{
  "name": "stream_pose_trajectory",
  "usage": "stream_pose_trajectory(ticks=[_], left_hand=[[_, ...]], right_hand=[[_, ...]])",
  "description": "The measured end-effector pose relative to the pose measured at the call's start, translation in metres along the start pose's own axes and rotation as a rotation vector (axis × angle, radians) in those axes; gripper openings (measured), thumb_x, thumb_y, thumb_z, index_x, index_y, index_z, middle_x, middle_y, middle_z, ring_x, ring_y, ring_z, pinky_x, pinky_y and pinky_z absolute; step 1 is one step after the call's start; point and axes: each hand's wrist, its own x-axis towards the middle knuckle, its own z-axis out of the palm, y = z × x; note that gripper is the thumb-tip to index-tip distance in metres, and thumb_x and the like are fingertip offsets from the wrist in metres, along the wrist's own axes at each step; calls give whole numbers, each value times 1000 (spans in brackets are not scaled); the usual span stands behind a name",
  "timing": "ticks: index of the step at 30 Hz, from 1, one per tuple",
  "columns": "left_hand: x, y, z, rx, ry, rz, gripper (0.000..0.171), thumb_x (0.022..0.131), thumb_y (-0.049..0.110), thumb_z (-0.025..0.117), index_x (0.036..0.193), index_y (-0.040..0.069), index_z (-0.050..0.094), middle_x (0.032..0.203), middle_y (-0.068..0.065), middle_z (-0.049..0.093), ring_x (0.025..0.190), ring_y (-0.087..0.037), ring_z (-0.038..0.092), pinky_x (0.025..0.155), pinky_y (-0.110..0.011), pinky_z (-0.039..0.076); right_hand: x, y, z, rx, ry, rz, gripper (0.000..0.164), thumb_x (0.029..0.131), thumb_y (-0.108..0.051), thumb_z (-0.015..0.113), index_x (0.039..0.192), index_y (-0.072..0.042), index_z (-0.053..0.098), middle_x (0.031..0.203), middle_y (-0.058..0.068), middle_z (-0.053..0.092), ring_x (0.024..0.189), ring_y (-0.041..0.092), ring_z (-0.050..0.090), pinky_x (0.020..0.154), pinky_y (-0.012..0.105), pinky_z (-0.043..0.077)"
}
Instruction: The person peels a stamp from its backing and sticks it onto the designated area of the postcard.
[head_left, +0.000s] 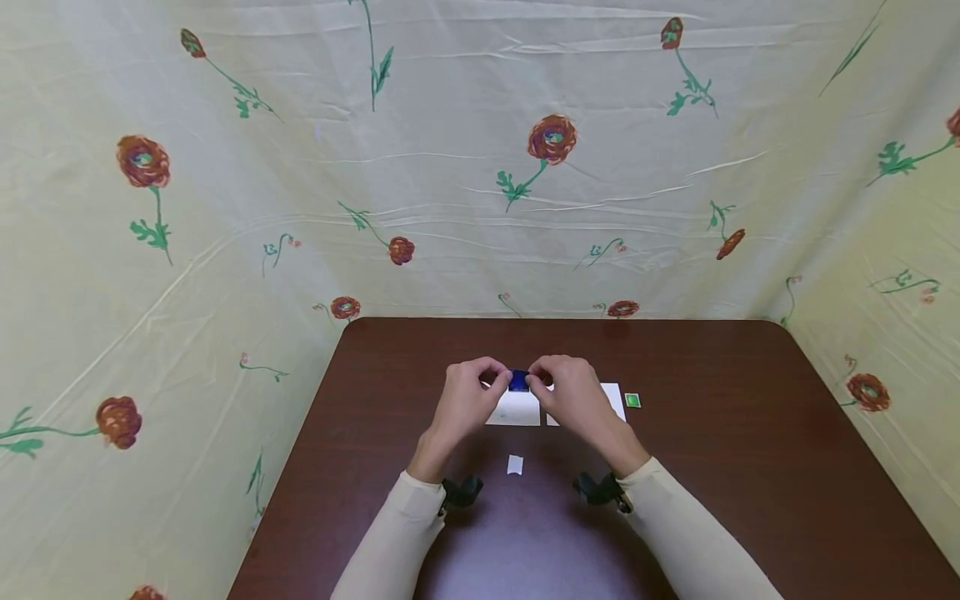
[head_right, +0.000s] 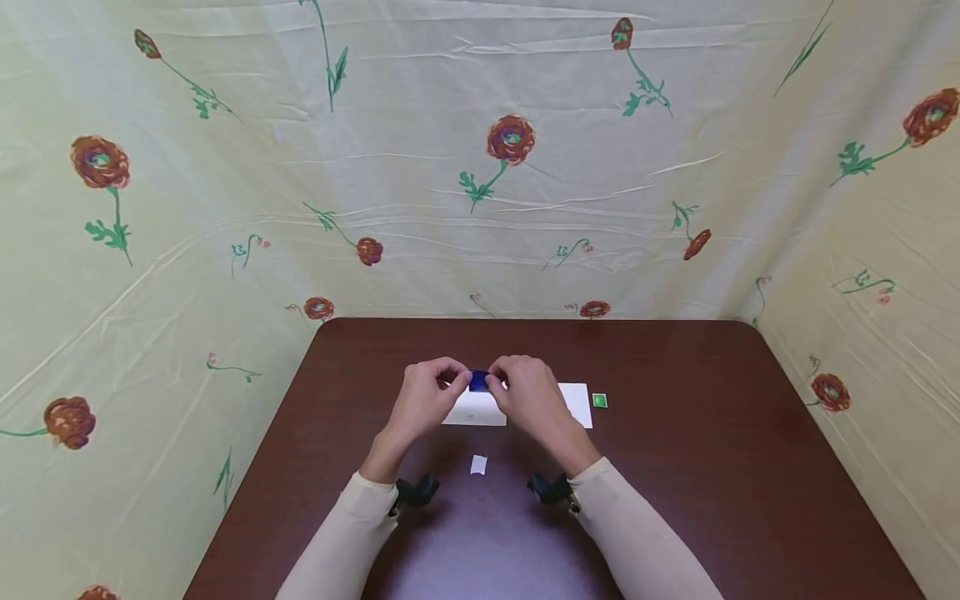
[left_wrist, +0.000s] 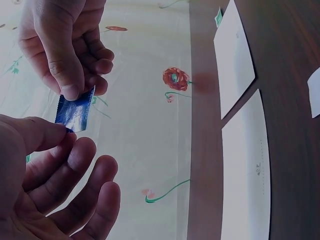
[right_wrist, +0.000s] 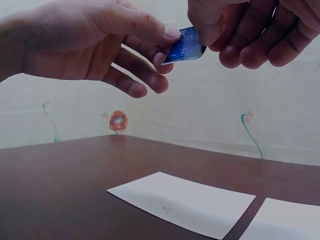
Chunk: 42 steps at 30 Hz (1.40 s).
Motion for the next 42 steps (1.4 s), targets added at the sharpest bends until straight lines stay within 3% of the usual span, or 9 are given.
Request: stream_pose_trajectory(ticks=[11, 25, 42], left_hand=[[18, 1, 2, 41, -24, -31, 12, 94, 24, 71, 89, 15, 76, 78, 5, 72, 69, -9, 60, 64, -26, 50], [35, -13, 14, 65, -88, -52, 14, 93, 25, 71, 88, 13, 76, 76, 4, 71, 66, -9, 60, 59, -24, 50], [47, -32, 34, 86, -153, -150, 14, 92, 23, 71, 86, 12, 75, 74, 2, 70, 63, -10, 60, 55, -24, 50]], right_hand=[[12, 7, -1, 42, -16, 63, 7, 89, -20, 74, 87, -13, 74, 75, -4, 69, 62, 8, 56, 59, 25, 48], [22, 24, 11, 55, -52, 138, 11, 90, -24, 74, 87, -13, 74, 73, -3, 69, 62, 10, 56, 58, 26, 49], [32, 44, 30, 93, -133, 248, 13, 91, -24, 72, 84, -13, 75, 72, -3, 67, 61, 13, 56, 55, 27, 47]])
